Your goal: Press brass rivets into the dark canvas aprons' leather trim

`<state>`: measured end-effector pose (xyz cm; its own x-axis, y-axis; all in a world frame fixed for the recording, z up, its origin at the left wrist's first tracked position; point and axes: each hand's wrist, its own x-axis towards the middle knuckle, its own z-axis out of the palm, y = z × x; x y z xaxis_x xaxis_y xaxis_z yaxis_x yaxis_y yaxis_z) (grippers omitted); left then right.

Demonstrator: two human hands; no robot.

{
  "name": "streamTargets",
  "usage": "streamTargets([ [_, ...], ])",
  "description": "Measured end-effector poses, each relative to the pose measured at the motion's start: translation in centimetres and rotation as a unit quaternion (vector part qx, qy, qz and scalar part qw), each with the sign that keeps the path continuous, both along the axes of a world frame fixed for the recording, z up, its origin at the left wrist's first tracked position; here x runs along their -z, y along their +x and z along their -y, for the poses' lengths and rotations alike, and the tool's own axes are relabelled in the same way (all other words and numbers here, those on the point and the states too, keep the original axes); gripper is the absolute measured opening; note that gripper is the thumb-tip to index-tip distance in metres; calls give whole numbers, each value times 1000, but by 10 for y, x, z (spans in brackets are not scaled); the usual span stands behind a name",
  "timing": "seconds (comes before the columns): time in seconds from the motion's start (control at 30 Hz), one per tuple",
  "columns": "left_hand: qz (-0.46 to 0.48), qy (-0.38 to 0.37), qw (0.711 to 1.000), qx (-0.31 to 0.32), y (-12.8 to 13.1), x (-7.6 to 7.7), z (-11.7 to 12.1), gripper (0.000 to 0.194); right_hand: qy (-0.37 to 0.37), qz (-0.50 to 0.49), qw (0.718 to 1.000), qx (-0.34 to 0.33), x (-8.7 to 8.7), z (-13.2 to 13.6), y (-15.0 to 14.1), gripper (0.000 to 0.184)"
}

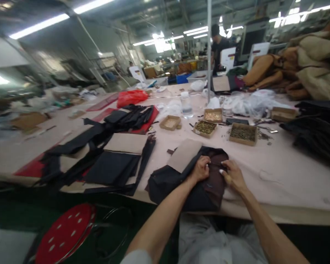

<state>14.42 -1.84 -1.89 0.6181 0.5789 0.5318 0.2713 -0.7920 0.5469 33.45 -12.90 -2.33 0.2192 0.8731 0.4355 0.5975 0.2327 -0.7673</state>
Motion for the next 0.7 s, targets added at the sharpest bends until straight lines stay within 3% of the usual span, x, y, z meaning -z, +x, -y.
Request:
streamTargets([
  [0.13, -15, -15, 1000, 4, 7, 2, -5, 38, -7, 13, 1000, 18, 3, 11, 1, 38],
  [0.27, -44, 5, 997, -59, 3, -3, -4, 48, 14, 21, 999, 23, 15, 11, 0, 36],
  [0.43, -90, 4, 993, -72, -13, -10, -28, 41, 10, 24, 999, 29, 22, 5, -3, 34],
  [0.57, -55, -24, 995, -77, -22, -6, -39, 39, -8, -22, 1000, 4, 7, 5, 1, 31],
  [0.7, 5, 12, 998, -67, -20, -1, -39, 44, -58, -104, 993, 5, -24, 6, 52, 30],
])
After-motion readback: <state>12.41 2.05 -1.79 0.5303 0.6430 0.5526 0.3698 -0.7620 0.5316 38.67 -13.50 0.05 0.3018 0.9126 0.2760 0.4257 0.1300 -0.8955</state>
